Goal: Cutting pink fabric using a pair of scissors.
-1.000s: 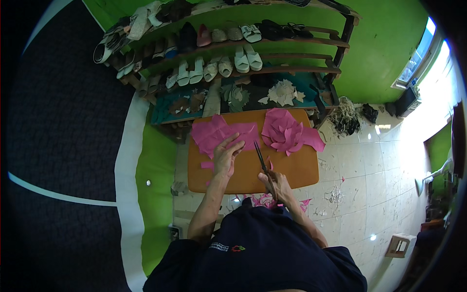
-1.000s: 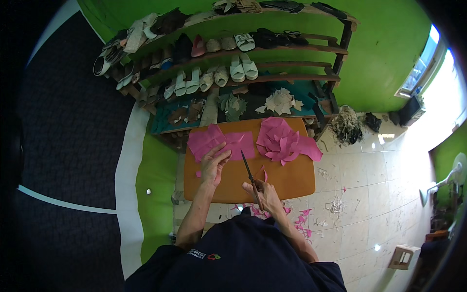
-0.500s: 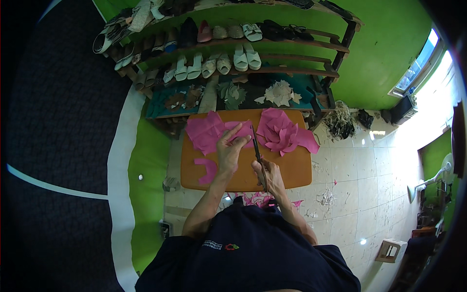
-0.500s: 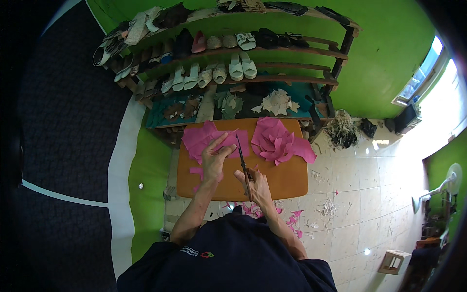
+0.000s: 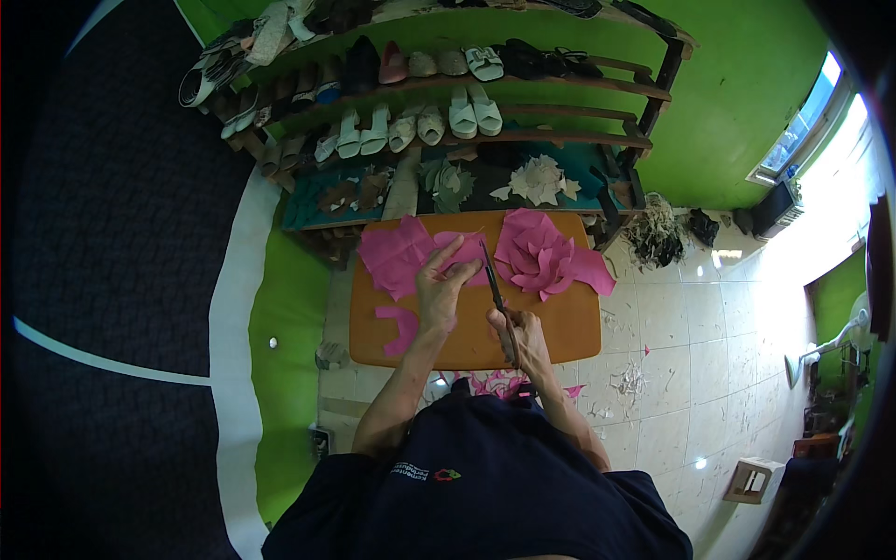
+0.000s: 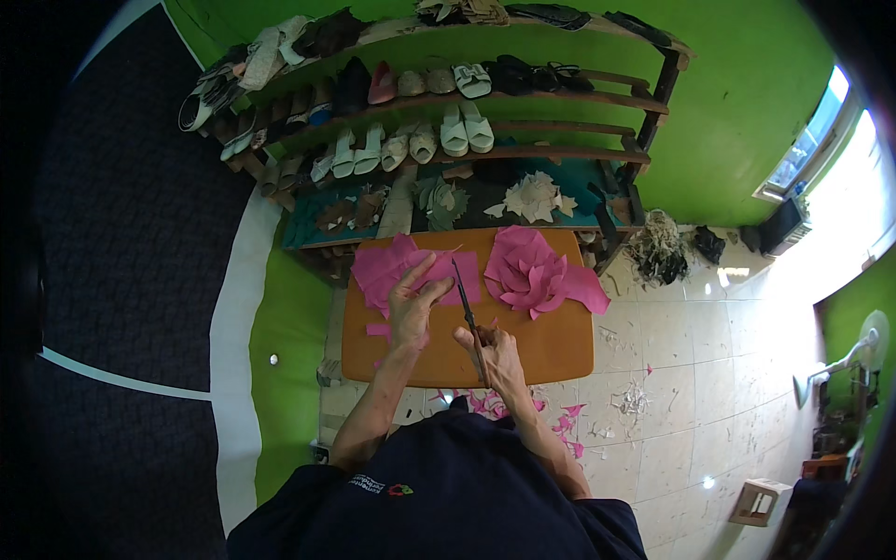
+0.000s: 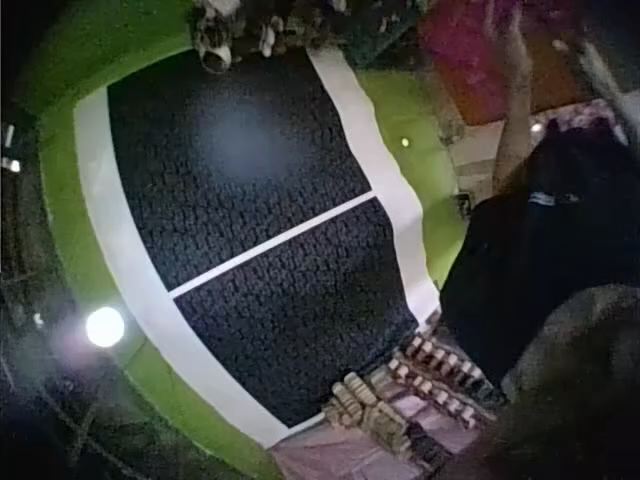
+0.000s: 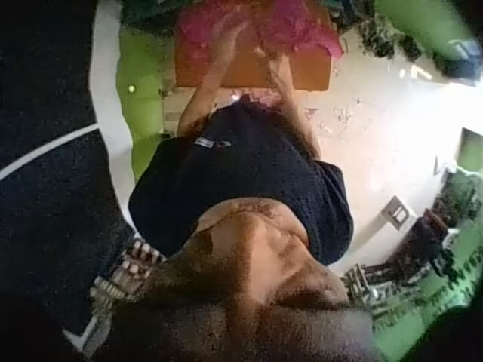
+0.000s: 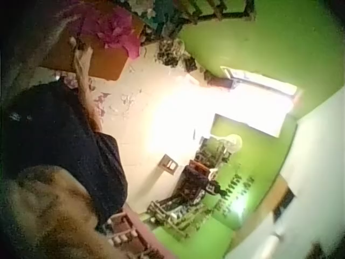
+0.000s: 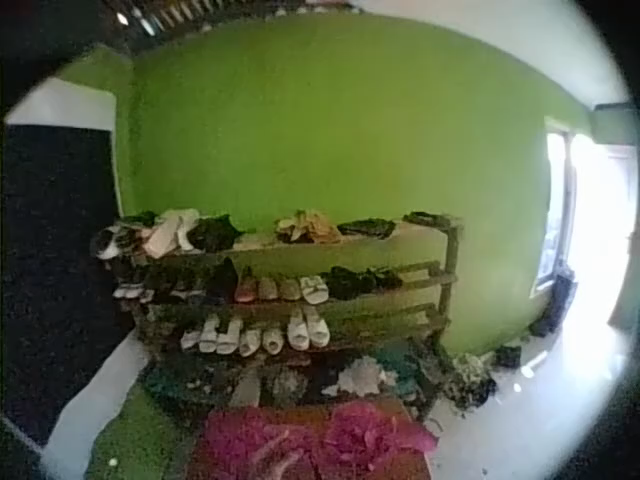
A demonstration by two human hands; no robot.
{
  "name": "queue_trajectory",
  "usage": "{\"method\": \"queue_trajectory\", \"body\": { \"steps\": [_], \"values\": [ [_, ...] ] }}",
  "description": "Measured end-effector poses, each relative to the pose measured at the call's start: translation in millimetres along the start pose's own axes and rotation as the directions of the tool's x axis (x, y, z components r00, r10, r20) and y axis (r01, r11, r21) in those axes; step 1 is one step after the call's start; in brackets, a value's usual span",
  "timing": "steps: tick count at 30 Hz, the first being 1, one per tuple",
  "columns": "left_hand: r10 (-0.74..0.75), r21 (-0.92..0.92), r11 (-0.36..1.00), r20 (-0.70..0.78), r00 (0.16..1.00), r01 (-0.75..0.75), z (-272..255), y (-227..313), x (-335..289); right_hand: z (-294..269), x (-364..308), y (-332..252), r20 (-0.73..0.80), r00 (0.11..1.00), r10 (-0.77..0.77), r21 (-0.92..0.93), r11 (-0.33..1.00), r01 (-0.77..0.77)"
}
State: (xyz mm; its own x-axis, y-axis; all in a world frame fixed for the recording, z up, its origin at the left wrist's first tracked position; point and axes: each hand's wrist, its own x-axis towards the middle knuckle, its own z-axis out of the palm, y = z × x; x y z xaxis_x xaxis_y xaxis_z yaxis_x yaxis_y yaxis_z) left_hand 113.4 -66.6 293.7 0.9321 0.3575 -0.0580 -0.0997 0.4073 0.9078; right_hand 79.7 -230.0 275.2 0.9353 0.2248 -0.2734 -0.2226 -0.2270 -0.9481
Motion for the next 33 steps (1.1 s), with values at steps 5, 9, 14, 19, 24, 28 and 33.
{"method": "queue_trajectory", "body": {
  "steps": [5,9,14,19,24,28,33],
  "values": [
    [0.025,0.002,1.0,0.045,0.999,-0.025,-8,-6,6,-4,6,9,0.015,0.997,-0.07,-0.093,0.993,0.071],
    [0.053,0.033,0.998,0.117,0.992,-0.057,-17,-7,10,-6,4,3,0.021,0.997,-0.069,-0.088,0.994,0.07],
    [0.003,0.019,1.0,0.144,0.99,-0.006,-17,1,10,-10,-2,-11,0.021,1.0,-0.008,-0.057,0.998,0.009],
    [-0.013,0.024,1.0,0.158,0.987,0.009,-18,10,10,-16,-3,-15,0.042,0.999,-0.014,-0.081,0.997,0.017],
    [-0.032,0.043,0.999,0.21,0.977,0.024,-21,16,13,-22,-4,-19,0.047,0.998,-0.035,-0.119,0.992,0.04],
    [-0.055,0.062,0.997,0.239,0.97,0.041,-26,18,18,-26,-5,-21,0.076,0.997,-0.007,-0.121,0.993,0.017],
    [-0.071,0.083,0.995,0.294,0.953,0.049,-29,19,19,-34,-8,-25,0.083,0.996,0.02,-0.125,0.992,-0.01]
  ]
}}
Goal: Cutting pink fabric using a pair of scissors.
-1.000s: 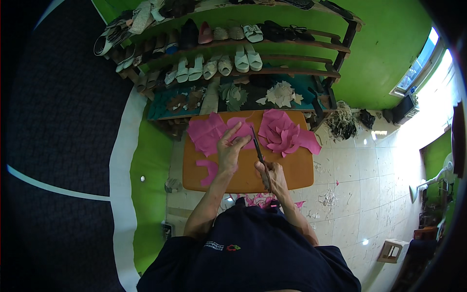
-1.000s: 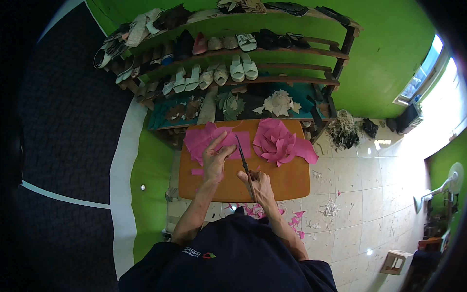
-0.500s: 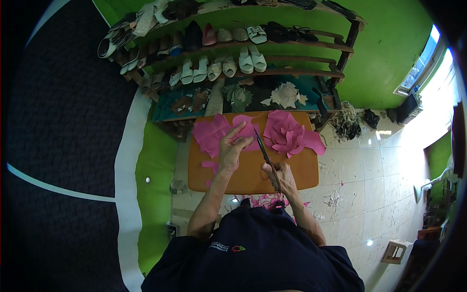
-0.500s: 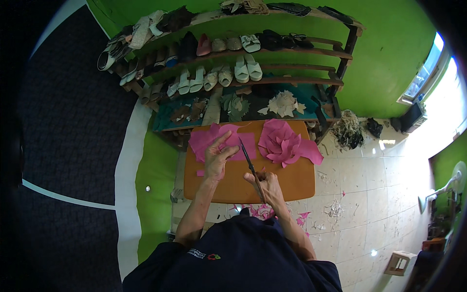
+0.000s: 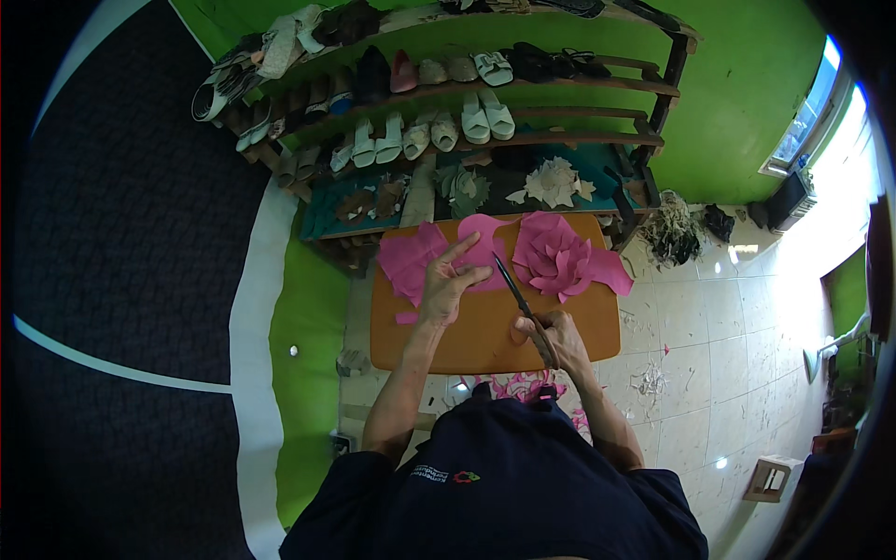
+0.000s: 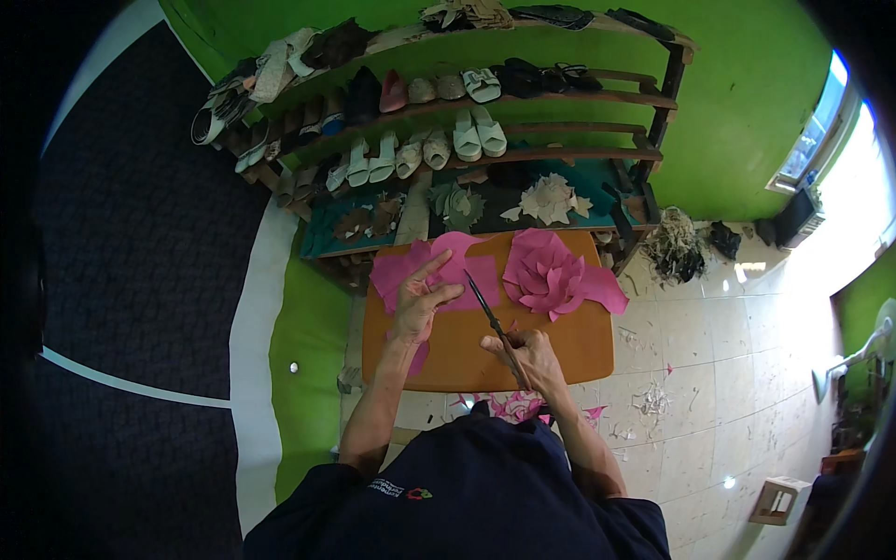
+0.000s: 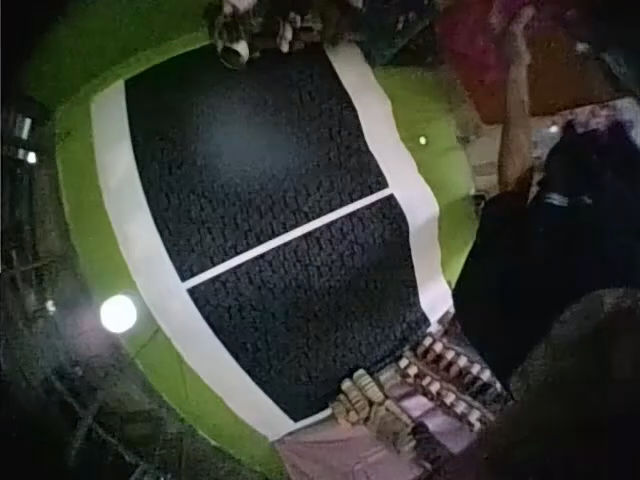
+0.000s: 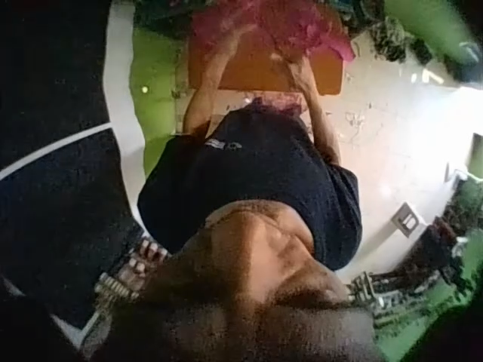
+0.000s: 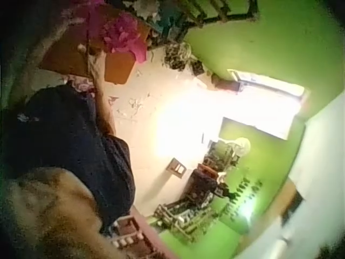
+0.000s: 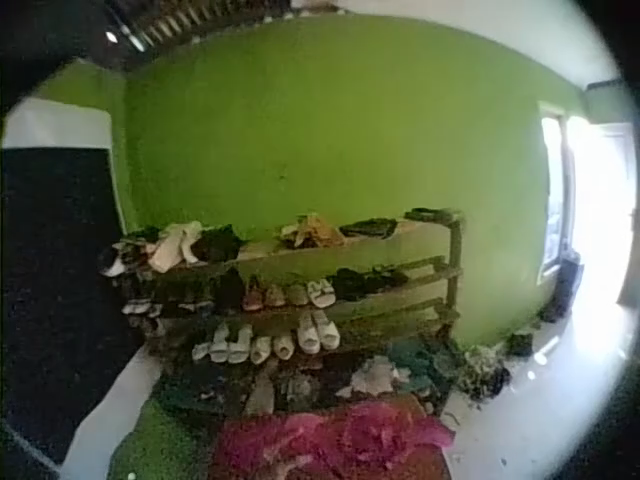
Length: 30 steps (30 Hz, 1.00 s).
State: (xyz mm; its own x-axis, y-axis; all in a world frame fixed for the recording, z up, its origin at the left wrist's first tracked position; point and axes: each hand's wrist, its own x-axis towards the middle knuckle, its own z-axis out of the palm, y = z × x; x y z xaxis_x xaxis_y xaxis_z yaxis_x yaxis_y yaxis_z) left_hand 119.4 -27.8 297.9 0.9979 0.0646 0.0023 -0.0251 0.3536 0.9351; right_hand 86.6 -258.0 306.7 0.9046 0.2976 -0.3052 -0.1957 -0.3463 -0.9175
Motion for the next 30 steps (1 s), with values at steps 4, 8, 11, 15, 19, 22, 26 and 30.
{"method": "queue_trajectory", "body": {
  "steps": [4,8,11,15,19,22,26,30],
  "values": [
    [-0.056,-0.071,0.996,-0.041,0.998,0.053,1,5,3,-6,-1,5,0.043,0.999,-0.009,-0.052,0.999,0.011],
    [-0.056,0.026,0.998,0.022,0.998,0.056,-2,4,4,-6,0,11,0.071,0.994,-0.078,-0.128,0.988,0.087],
    [-0.087,0.083,0.993,0.092,0.992,0.08,-4,0,3,-5,1,7,0.099,0.994,-0.056,-0.101,0.993,0.066],
    [-0.111,0.094,0.991,0.123,0.986,0.1,5,5,0,-2,7,14,0.083,0.995,-0.063,-0.088,0.994,0.07],
    [-0.115,0.075,0.992,0.14,0.984,0.105,-1,2,2,-4,8,14,0.067,0.994,-0.09,-0.131,0.986,0.098],
    [-0.117,0.09,0.99,0.139,0.983,0.105,3,6,-1,-5,6,13,0.058,0.995,-0.078,-0.14,0.986,0.085],
    [-0.123,0.08,0.991,0.147,0.981,0.112,0,2,-1,-5,5,16,0.051,0.993,-0.104,-0.128,0.986,0.109],
    [-0.094,0.071,0.994,0.117,0.989,0.086,-3,2,3,-6,5,21,0.067,0.994,-0.082,-0.141,0.986,0.091]
  ]
}}
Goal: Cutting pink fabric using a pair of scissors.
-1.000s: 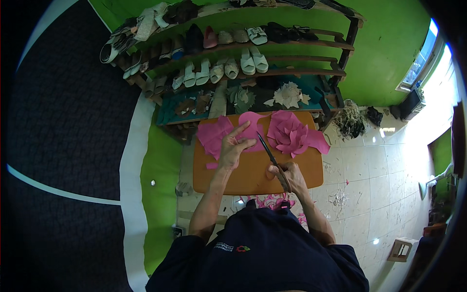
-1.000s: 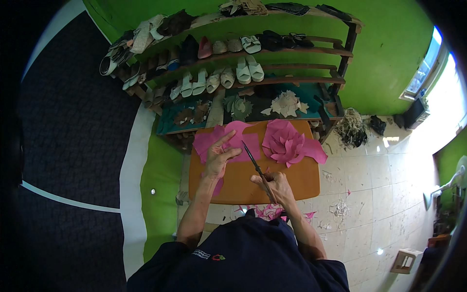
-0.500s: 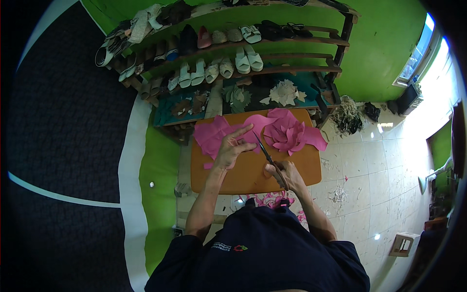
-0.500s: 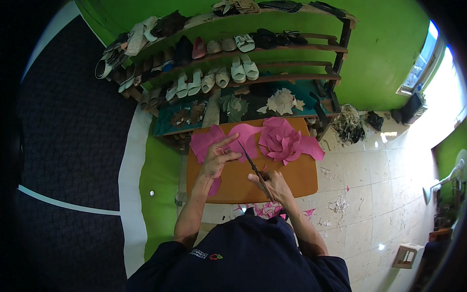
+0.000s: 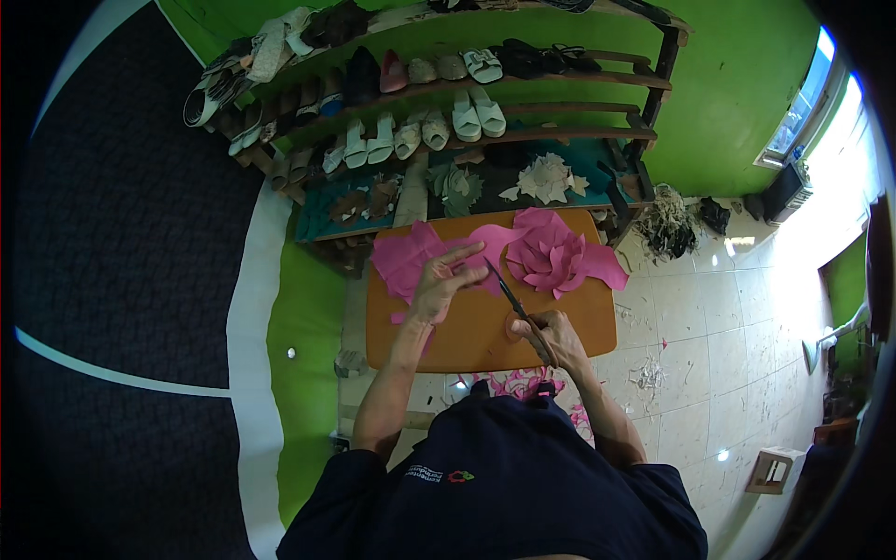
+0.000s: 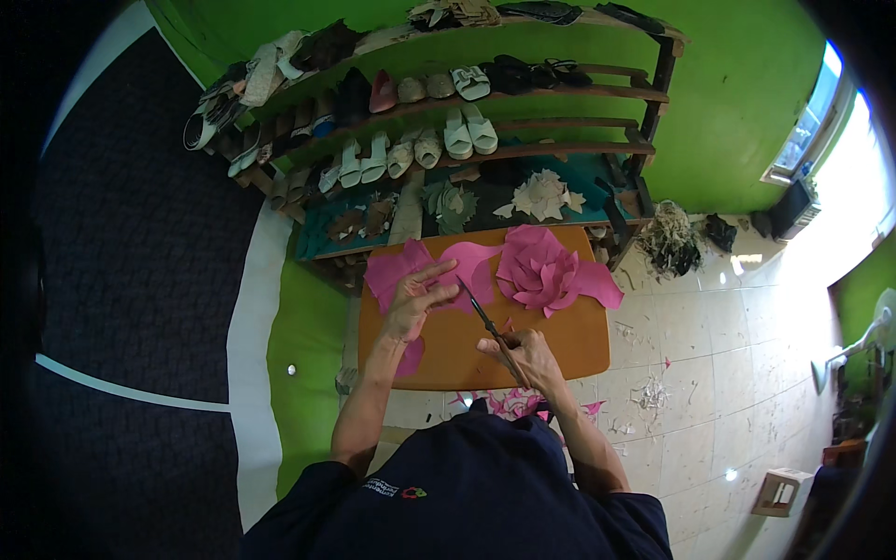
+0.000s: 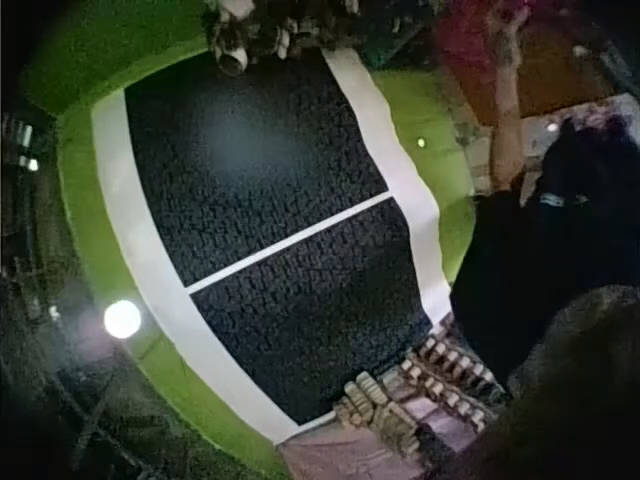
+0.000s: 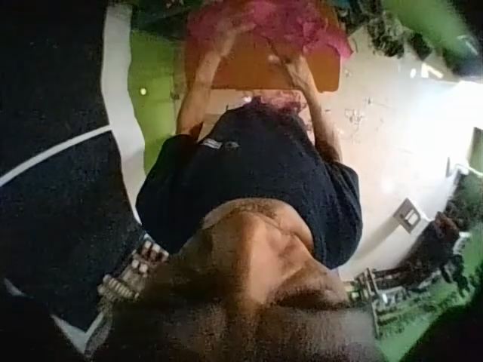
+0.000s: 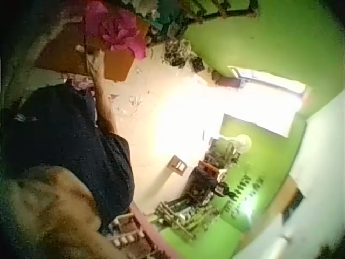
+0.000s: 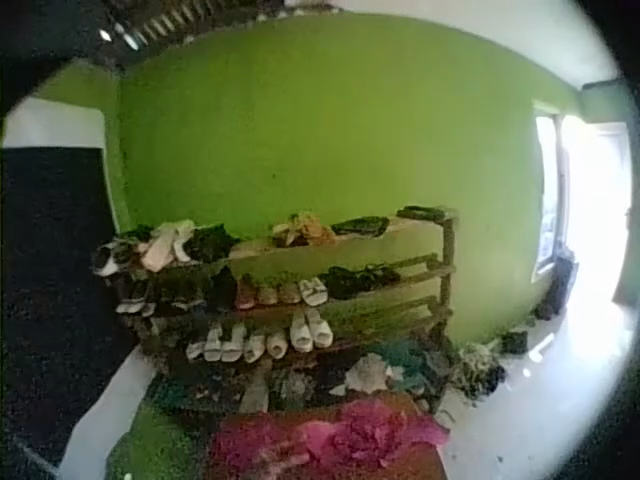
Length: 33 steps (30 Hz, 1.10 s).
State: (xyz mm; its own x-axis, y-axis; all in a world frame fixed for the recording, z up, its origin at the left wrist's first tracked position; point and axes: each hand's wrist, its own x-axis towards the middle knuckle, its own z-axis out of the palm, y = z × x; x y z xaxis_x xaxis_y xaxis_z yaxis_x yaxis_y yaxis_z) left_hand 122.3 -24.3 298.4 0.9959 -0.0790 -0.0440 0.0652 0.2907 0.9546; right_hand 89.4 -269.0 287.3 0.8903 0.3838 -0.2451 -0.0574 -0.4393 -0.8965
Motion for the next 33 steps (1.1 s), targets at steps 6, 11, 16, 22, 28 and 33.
{"method": "queue_trajectory", "body": {
  "steps": [6,11,16,22,28,33],
  "values": [
    [-0.1,0.153,0.985,0.128,0.987,0.08,-22,12,7,3,-2,10,0.112,0.992,0.061,0.095,0.993,-0.072],
    [-0.12,0.154,0.984,0.199,0.973,0.09,-6,14,4,16,5,18,0.15,0.983,0.105,0.295,0.944,-0.146],
    [-0.128,0.114,0.988,0.219,0.967,0.105,-6,12,3,17,4,19,0.155,0.981,0.116,0.311,0.937,-0.16],
    [-0.113,0.118,0.989,0.206,0.972,0.091,-7,7,3,14,3,22,0.153,0.98,0.125,0.348,0.922,-0.172],
    [-0.108,0.15,0.985,0.164,0.981,0.083,-6,6,4,10,-1,14,0.138,0.982,0.126,0.326,0.931,-0.165],
    [-0.098,0.176,0.982,0.13,0.987,0.075,-11,3,7,11,-2,15,0.163,0.981,0.109,0.281,0.947,-0.152]
  ]
}}
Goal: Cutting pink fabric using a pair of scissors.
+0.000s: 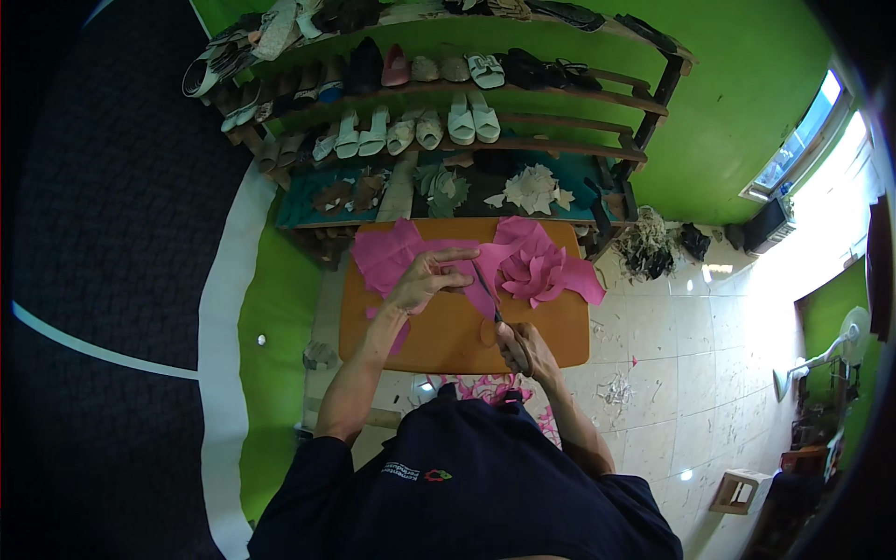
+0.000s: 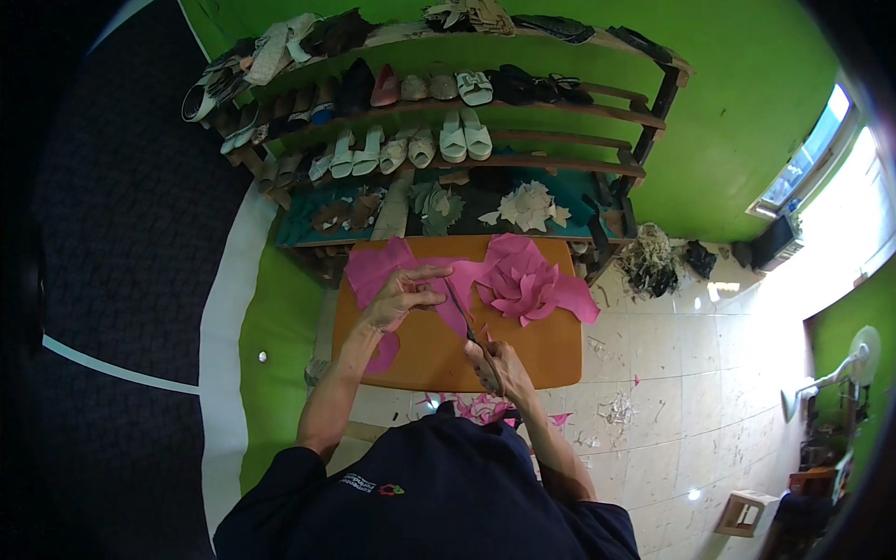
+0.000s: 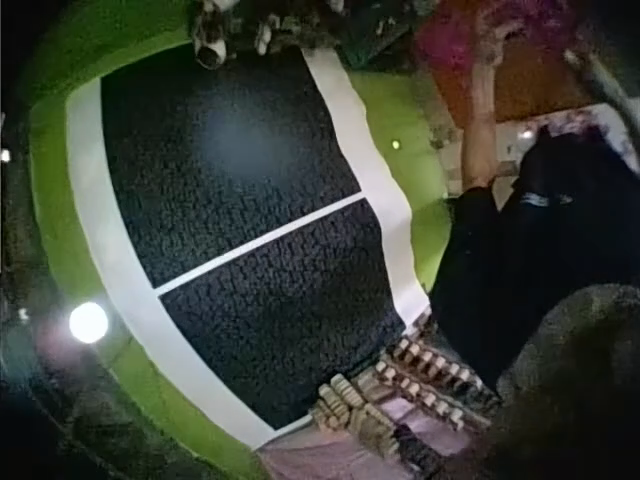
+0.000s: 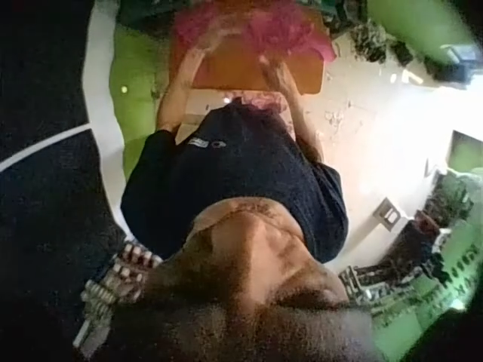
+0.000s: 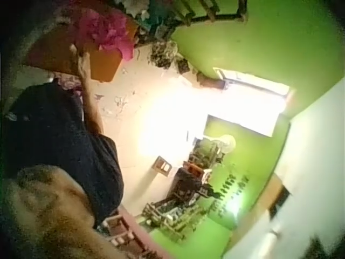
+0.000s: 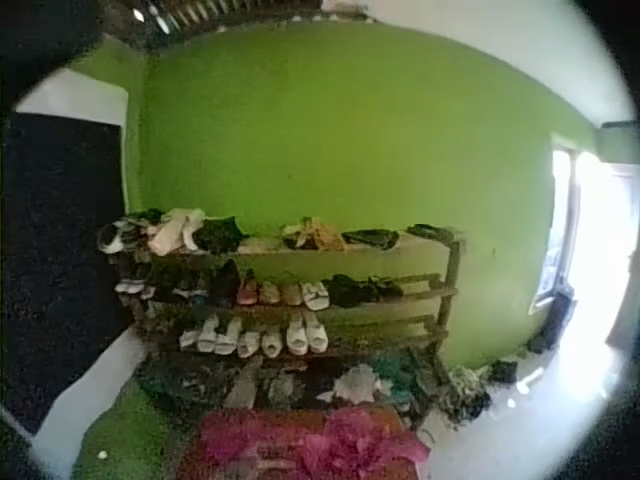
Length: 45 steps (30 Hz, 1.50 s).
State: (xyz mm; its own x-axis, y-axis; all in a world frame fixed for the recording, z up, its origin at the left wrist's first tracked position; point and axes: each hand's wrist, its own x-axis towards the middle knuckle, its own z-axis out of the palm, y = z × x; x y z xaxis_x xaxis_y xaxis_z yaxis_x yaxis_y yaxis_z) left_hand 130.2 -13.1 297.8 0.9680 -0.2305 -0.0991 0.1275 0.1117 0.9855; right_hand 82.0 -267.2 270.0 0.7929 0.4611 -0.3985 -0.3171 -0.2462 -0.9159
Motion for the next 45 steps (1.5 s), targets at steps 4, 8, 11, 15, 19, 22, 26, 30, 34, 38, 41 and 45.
{"method": "queue_trajectory", "body": {
  "steps": [4,8,11,15,19,22,26,30,34,38,41,45],
  "values": [
    [-0.007,-0.073,0.997,0.043,0.999,0.01,6,1,-1,2,8,8,0.038,0.999,-0.025,0.096,0.995,0.021],
    [-0.001,-0.1,0.995,0.038,0.999,0.005,11,3,-4,2,7,11,0.041,0.998,-0.039,0.116,0.993,0.034],
    [0.019,-0.093,0.995,-0.012,1.0,-0.02,14,-1,-6,3,6,9,0.017,1.0,-0.015,0.146,0.989,0.013],
    [0.03,-0.128,0.991,-0.029,0.999,-0.033,17,-11,-8,3,4,5,-0.002,0.999,-0.039,0.147,0.988,0.039],
    [0.01,-0.25,0.967,-0.122,0.992,-0.041,29,-12,-10,3,2,1,-0.023,1.0,-0.02,0.143,0.989,0.023],
    [0.024,-0.279,0.958,-0.17,0.985,-0.071,33,-14,-13,6,4,2,-0.051,0.998,-0.022,0.125,0.992,0.028],
    [0.077,-0.318,0.938,-0.198,0.977,-0.138,34,-21,-17,12,5,1,-0.099,0.995,0.015,0.098,0.995,-0.005],
    [0.053,-0.329,0.933,-0.279,0.959,-0.147,49,-16,-19,11,6,3,-0.099,0.995,0.008,0.11,0.994,0.003],
    [0.068,-0.276,0.946,-0.351,0.934,-0.172,33,-21,-16,6,0,-5,-0.044,0.999,0.032,0.076,0.997,-0.028],
    [0.036,-0.175,0.983,-0.125,0.991,-0.058,4,-13,-12,-2,0,5,0.024,1.0,0.0,0.006,1.0,0.0],
    [0.018,-0.08,0.997,-0.013,1.0,-0.019,-8,-2,-9,-3,1,11,0.025,1.0,0.017,-0.05,0.999,-0.016],
    [-0.006,-0.031,0.999,0.041,0.999,0.008,-1,2,-9,0,1,14,0.09,0.995,-0.048,0.005,0.999,0.047]
  ]
}}
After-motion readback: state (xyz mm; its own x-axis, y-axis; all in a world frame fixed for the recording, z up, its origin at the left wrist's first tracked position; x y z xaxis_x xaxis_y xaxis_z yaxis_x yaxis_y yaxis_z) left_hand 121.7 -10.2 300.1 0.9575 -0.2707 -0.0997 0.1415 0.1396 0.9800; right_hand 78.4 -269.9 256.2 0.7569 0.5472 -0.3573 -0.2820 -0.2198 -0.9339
